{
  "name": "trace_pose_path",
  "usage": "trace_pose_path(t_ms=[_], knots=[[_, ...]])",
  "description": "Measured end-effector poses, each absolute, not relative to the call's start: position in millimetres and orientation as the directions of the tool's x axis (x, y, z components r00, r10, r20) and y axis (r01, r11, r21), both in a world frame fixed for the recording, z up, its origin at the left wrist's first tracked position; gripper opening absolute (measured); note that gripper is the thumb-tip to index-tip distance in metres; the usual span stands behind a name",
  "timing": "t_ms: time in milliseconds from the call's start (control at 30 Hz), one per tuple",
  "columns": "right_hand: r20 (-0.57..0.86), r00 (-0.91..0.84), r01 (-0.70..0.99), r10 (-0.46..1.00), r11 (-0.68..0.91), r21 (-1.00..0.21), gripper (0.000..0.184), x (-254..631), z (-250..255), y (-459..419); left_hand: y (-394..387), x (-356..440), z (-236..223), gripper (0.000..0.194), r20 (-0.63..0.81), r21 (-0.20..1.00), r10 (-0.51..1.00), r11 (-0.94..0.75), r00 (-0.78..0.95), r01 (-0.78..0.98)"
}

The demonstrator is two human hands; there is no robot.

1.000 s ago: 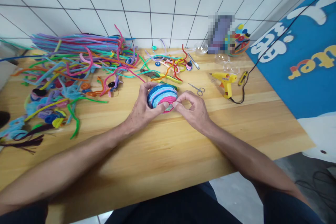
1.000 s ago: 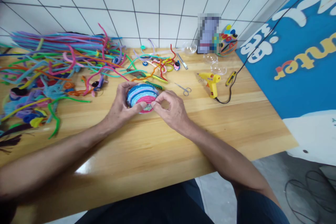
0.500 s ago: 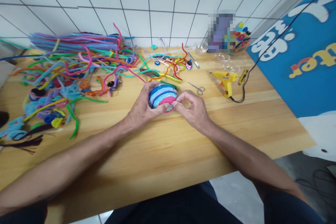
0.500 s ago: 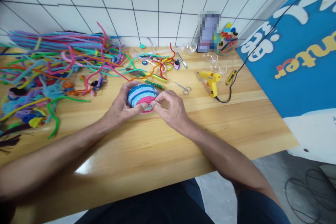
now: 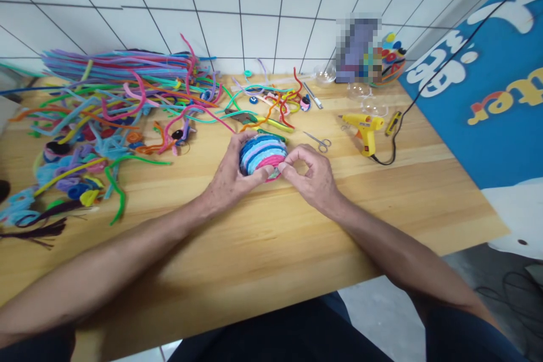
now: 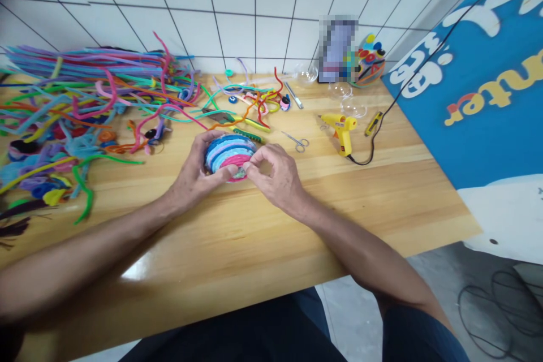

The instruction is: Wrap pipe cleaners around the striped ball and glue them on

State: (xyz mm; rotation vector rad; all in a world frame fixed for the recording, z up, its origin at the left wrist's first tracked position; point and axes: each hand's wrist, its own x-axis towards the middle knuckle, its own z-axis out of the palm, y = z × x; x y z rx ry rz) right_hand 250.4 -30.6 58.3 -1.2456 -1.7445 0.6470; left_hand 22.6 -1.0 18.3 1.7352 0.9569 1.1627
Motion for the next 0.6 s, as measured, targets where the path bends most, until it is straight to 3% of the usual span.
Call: trace_pose_path(t_ms=[233, 600], knots=[[0.351, -0.122, 0.48, 0.928, 0.365, -0.798, 0.022, 249.7, 59.3, -31.7, -1.9, 18.3, 26.8, 0.084, 0.319, 0.904, 0.881, -0.393, 0.349, 0.167], [0.349, -0.104, 0.495, 0.931, 0.353, -0.794, 0.022, 247.3, 52.0, -28.3, -1.7, 23.3, 5.7, 0.087, 0.349, 0.913, 0.904, -0.387, 0.246, 0.129]])
